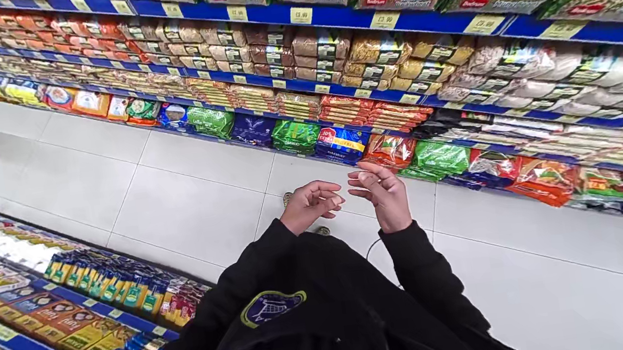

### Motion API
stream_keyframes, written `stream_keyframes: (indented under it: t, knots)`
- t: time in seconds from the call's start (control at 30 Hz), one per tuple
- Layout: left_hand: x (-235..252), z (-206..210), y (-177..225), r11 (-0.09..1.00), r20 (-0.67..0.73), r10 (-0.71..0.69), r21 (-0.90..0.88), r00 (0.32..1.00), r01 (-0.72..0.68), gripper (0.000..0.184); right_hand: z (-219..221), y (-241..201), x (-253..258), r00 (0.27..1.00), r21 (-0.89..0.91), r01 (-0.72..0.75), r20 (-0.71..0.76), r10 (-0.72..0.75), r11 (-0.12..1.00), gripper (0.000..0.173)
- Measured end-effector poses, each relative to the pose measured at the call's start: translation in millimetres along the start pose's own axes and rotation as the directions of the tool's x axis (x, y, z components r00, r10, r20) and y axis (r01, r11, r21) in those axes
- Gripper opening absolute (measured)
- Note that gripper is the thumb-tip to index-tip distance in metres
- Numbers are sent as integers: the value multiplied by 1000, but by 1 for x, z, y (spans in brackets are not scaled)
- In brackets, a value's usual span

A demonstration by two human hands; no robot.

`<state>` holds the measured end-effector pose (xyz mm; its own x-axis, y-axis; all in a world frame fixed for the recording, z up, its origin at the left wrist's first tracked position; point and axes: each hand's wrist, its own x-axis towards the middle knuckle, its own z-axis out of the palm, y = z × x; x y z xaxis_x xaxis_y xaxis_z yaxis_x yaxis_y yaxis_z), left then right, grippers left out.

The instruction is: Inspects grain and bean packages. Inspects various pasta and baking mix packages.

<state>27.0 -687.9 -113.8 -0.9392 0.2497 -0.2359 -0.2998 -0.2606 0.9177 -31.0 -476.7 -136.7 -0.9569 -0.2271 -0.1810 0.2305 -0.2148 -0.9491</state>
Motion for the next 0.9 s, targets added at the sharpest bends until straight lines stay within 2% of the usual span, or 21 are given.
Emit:
stream_keyframes:
  t: [0.3, 0.63, 0.77, 0.9]
  knots:
    - [-31, -36, 5, 1000, 37, 18, 12, 999, -19, 39, 52, -1, -1, 996, -30, 23, 81, -20, 999, 38]
    - [-62, -134, 41, 998, 53, 37, 41, 998, -39, 39, 155, 21, 25, 998, -62, -12, 69, 16, 998, 36]
    - [-74, -174, 52, 998, 35, 46, 41, 998, -48, 38, 196, 49, 40, 996, -105, -17, 87, 27, 994, 37]
    - [-87, -217, 60, 999, -17, 38, 37, 999, -37, 41, 231, 77, 59, 992, -104, -83, 85, 93, 991, 36]
